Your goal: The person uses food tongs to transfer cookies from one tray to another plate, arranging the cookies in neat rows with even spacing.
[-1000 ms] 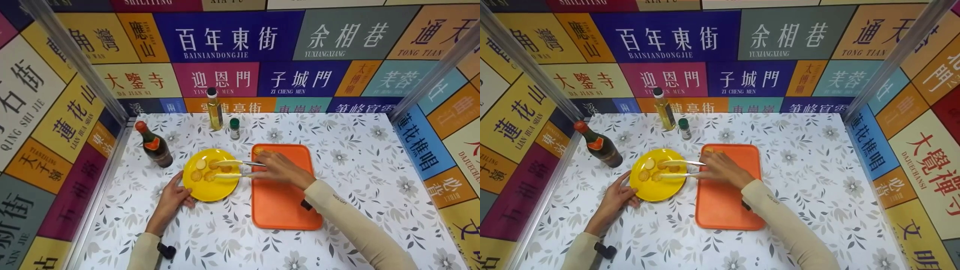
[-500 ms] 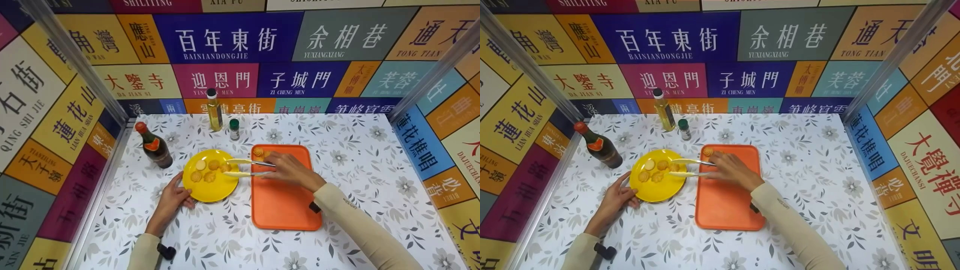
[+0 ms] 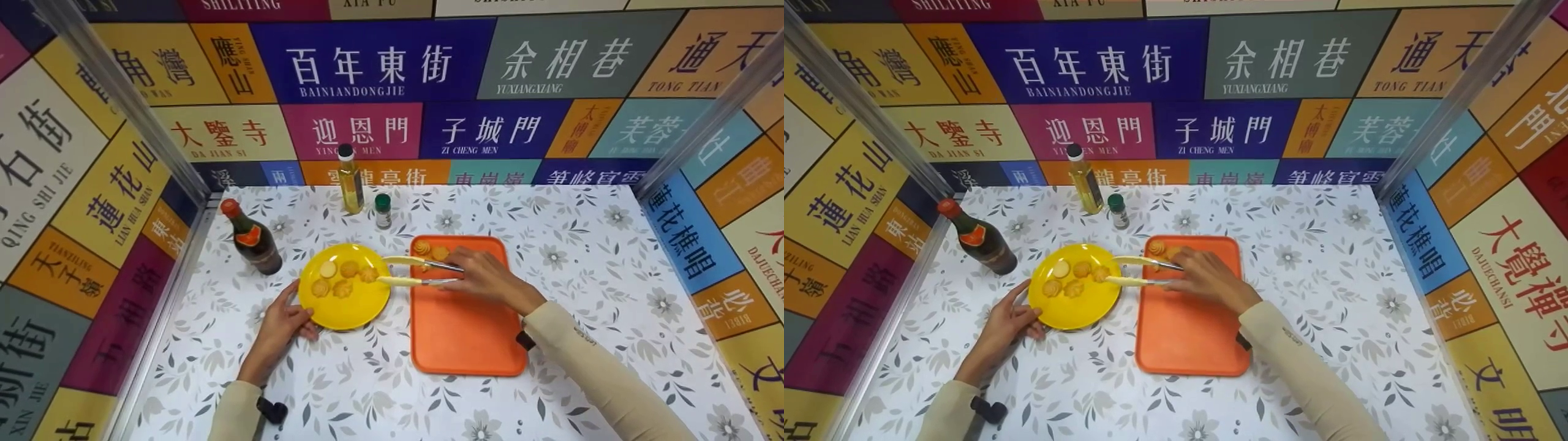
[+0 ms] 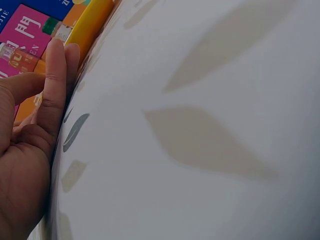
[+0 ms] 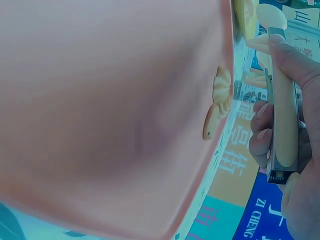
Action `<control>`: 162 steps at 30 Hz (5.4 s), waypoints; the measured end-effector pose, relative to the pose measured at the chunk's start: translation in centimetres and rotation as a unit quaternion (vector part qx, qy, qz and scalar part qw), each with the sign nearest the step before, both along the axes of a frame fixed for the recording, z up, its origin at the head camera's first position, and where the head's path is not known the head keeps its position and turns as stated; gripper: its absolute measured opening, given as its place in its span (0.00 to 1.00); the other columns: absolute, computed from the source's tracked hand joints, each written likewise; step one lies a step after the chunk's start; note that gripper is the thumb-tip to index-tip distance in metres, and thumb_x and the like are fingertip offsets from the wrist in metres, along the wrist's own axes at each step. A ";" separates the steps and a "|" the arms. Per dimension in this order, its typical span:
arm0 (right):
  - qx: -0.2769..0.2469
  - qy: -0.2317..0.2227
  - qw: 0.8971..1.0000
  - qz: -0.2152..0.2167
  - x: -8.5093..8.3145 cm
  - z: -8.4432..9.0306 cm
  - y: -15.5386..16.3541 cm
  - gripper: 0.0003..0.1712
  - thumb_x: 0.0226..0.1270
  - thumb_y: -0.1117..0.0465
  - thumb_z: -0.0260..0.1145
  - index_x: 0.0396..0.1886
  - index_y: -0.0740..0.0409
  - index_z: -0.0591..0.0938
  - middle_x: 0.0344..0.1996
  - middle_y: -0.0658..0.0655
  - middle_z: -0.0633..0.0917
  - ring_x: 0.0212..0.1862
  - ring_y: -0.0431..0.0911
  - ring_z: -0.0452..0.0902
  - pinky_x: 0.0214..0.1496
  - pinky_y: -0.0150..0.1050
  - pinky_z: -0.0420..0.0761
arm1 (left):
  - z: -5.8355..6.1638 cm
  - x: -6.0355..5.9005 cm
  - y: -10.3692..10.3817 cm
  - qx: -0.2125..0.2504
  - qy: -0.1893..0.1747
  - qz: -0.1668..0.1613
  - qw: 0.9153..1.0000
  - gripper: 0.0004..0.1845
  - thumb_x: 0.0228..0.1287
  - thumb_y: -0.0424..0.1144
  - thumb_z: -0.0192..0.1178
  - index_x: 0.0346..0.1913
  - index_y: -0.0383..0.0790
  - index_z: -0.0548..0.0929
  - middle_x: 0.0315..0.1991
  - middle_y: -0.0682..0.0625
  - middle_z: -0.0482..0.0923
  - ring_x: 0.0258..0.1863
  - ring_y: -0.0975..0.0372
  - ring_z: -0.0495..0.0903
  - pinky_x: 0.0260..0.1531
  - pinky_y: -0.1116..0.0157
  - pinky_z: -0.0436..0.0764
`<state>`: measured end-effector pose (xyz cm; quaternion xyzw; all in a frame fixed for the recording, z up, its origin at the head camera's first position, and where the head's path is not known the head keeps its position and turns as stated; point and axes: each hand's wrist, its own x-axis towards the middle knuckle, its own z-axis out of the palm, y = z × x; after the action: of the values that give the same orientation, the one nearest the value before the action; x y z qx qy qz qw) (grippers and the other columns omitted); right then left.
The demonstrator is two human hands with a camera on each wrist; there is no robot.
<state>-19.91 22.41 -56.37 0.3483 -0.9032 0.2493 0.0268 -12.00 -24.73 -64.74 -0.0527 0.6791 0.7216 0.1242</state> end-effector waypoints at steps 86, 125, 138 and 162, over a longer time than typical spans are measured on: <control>0.044 -0.039 0.997 -0.050 0.4 -1.0 7.0 0.26 0.66 0.48 0.85 0.52 0.63 0.92 0.34 0.59 0.84 0.32 0.46 0.73 0.35 0.41 0.75 | 0.1 0.0 0.2 -0.014 -0.011 0.011 1.000 0.43 0.81 0.30 0.64 0.90 0.50 0.57 0.34 0.30 0.88 0.24 0.50 0.89 0.29 0.56 0.94; 0.026 -0.007 0.999 -0.039 1.6 -1.3 7.9 0.24 0.65 0.50 0.85 0.52 0.63 0.92 0.34 0.58 0.80 0.31 0.45 0.72 0.32 0.38 0.73 | 0.1 0.0 0.2 -0.019 -0.014 0.012 1.000 0.43 0.80 0.29 0.65 0.90 0.49 0.57 0.35 0.30 0.88 0.25 0.49 0.90 0.30 0.55 0.94; 0.045 -0.022 0.998 -0.048 1.6 -1.4 7.4 0.27 0.65 0.47 0.85 0.54 0.62 0.92 0.35 0.58 0.80 0.32 0.45 0.71 0.33 0.38 0.72 | 0.0 0.1 0.1 -0.009 0.008 0.003 1.000 0.43 0.80 0.27 0.64 0.90 0.45 0.56 0.32 0.30 0.87 0.24 0.50 0.90 0.29 0.56 0.94; 0.007 0.012 1.000 -0.027 2.1 -0.9 7.9 0.25 0.65 0.52 0.86 0.53 0.64 0.92 0.34 0.54 0.78 0.31 0.44 0.72 0.31 0.35 0.73 | 0.2 -0.1 0.2 -0.031 -0.026 0.013 0.999 0.43 0.80 0.30 0.65 0.89 0.51 0.57 0.35 0.32 0.88 0.25 0.50 0.90 0.31 0.57 0.94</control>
<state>-17.82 30.30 -57.27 0.3266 -0.9137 0.2380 0.0417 -12.08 -24.53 -64.54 -0.0836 0.6969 0.7002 0.1308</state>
